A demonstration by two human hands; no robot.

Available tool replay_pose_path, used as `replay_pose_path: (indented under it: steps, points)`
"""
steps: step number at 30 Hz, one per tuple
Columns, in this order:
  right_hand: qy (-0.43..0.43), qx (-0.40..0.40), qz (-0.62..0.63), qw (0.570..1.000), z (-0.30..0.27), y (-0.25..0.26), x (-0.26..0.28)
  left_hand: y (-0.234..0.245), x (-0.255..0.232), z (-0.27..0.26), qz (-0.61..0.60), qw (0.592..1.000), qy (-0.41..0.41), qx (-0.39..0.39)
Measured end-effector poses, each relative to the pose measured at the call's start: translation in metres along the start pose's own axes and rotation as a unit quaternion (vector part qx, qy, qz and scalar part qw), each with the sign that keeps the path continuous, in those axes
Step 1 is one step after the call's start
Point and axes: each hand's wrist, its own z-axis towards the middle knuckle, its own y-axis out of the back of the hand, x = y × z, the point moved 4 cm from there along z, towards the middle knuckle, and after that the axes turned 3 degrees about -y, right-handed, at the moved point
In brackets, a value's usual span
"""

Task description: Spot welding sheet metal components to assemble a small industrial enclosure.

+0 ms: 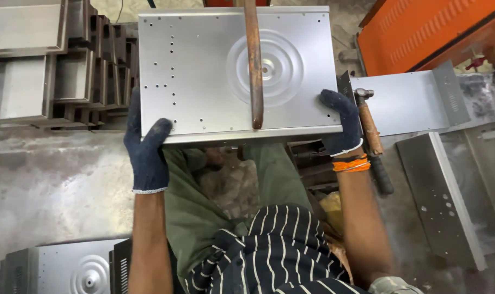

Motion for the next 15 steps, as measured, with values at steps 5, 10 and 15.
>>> replay_pose_path:
  steps: [5,10,15]
  points:
    - [0.104,0.050,-0.071,0.991,-0.013,-0.031,0.017,-0.002,0.000,0.004,0.012,1.000,-0.027,-0.003]
    - [0.186,0.085,-0.165,0.965,-0.015,-0.048,0.036,-0.003,0.005,0.000,0.006,0.999,-0.028,-0.014]
    - [0.065,0.071,-0.053,0.994,-0.008,-0.038,0.019,0.001,0.007,0.003,-0.002,0.999,-0.032,-0.026]
